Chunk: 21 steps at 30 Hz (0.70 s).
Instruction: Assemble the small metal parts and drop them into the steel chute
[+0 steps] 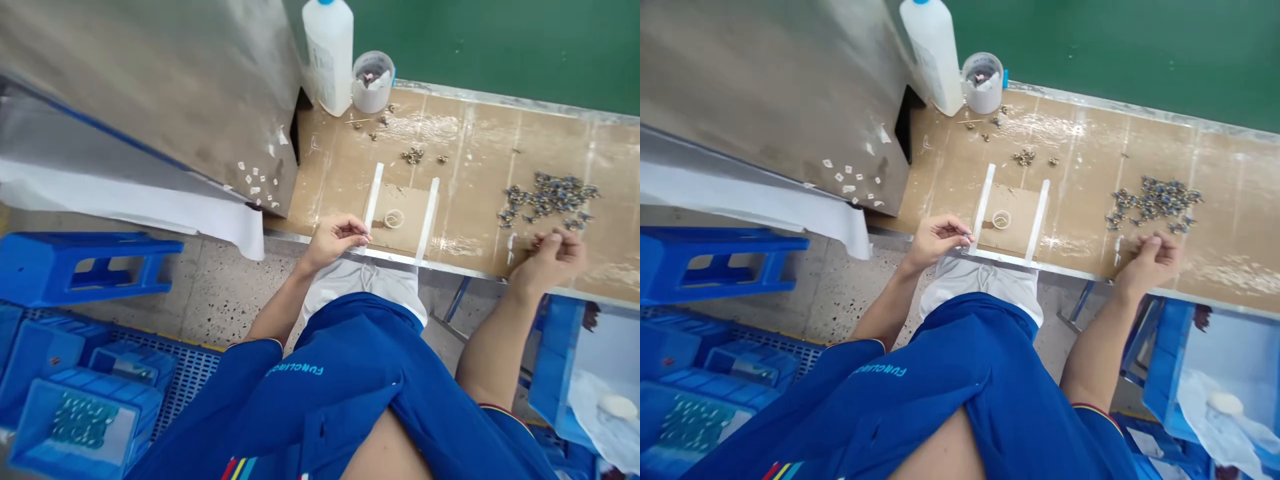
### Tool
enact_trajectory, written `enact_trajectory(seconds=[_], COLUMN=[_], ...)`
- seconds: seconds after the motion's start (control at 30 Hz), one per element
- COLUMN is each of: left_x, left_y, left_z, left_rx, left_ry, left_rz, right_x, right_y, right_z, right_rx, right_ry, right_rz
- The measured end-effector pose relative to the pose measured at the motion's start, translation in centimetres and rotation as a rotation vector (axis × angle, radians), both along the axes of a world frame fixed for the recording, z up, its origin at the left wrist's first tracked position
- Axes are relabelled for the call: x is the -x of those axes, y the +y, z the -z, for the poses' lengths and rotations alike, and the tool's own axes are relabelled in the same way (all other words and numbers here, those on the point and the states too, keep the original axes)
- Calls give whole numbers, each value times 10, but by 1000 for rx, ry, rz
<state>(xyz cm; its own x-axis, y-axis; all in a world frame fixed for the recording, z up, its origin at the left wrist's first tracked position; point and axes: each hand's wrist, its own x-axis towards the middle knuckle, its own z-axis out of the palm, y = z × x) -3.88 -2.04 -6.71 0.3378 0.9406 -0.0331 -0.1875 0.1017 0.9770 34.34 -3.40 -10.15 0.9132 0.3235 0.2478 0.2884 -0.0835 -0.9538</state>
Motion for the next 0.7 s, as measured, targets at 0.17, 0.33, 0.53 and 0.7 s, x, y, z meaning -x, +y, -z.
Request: enact_trajectory(seconds=[0.17,0.33,0.53,0.7], left_x=[-24,-27,-24,-25], left_y=[8,8,5,6], left_z=[26,39,46,44], left_rx=[-155,-290,-164,-153], left_ry=[5,64,114,147], left_rz=[49,-14,14,59], right_x=[79,145,157,165], right_y=[-22,-2,14,17], right_z=[-8,-5,0,-5], right_rx=[51,200,130,111], right_ry=[-105,-26,-157,-344], right_rz=[-586,-1139,-1063,-1083])
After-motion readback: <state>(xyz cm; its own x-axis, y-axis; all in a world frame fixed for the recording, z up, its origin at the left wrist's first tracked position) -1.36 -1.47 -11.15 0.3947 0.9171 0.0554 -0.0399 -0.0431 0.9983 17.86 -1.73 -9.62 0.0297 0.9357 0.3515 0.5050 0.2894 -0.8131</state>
